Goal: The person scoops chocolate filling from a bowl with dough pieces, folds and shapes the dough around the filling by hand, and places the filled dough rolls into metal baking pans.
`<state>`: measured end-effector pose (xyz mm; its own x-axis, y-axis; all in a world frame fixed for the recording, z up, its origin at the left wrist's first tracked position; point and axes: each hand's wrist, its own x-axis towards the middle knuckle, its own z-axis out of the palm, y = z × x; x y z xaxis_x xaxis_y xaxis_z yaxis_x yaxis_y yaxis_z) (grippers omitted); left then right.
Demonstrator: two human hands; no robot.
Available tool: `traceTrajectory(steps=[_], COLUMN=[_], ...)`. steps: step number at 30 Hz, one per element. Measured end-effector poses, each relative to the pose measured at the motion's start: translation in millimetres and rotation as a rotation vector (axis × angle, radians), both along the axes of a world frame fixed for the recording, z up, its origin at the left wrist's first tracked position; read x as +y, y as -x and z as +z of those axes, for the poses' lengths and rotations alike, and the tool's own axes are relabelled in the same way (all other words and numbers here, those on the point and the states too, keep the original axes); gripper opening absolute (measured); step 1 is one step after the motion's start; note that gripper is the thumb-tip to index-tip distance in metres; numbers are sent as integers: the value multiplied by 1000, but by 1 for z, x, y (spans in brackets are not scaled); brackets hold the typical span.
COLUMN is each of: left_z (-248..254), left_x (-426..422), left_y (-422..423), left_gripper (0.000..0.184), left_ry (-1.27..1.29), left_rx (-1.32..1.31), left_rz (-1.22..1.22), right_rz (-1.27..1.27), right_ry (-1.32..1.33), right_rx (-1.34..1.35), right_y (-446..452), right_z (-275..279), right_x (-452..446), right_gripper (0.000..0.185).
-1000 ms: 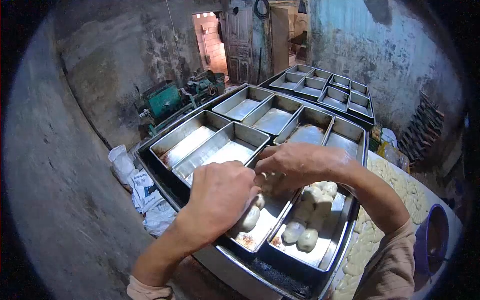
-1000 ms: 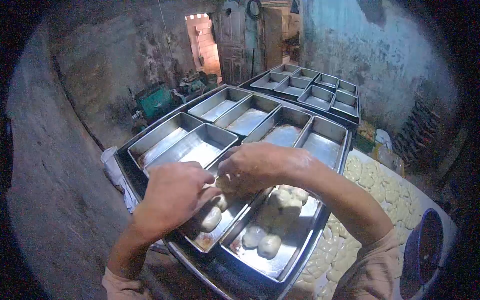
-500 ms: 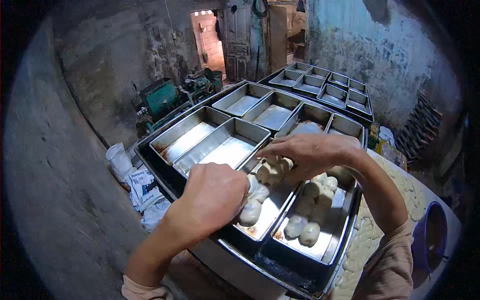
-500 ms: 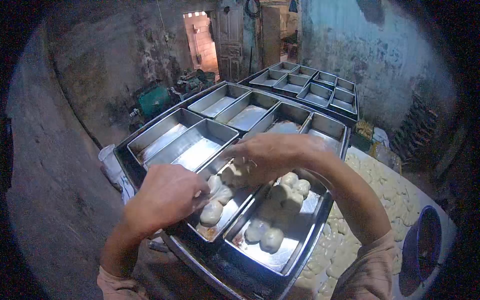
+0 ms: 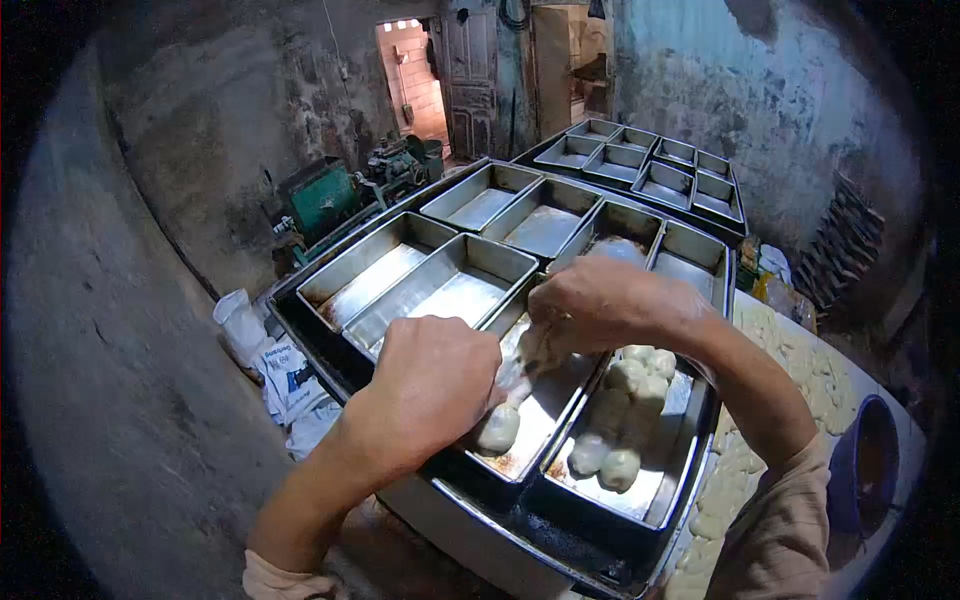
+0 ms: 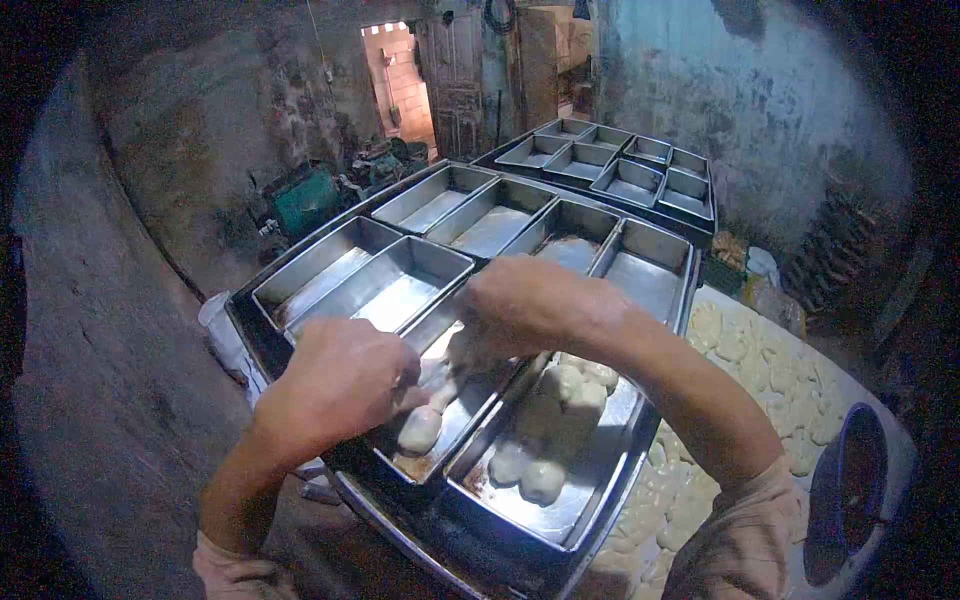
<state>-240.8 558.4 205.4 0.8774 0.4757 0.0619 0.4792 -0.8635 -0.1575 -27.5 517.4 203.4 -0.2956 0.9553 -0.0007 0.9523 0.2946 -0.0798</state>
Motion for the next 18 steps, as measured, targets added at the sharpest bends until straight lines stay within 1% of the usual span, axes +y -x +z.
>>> traceTrajectory(steps=[1,4,5,8,9,12,13,14,16,18], left_z=[3,4,4,-1,2,5,9,8,-1,-5], left_x=[-2,-1,0,2,3,12,11,14,21,20], left_y=[1,-1,-3,-6,-3,4,2,-1,-8,-19], left_gripper=[27,27,28,31,31,29,23,21,18,16], left_ry=[39,83,109,87,110,190,202,181,140,115], left_rx=[10,-27,-5,-84,-114,-221,-235,-261,-314,-145], left_rz=[4,-65,-78,-126,-133,-120,-71,-112,-199,-187], right_rz=[-141,-110,-51,99,73,108,116,37,-44,20], right_ry=[152,145,160,110,176,23,-42,-79,20,75], right_rx=[-97,-185,-186,-27,21,194,213,204,94,17], right_y=[10,25,26,19,14,-8,-13,-16,-10,7], right_z=[7,12,9,1,7,18,23,23,22,4], right_x=[3,0,1,-1,-6,-13,-16,-16,-12,-12], right_gripper=[33,34,35,39,40,39,33,24,20,21])
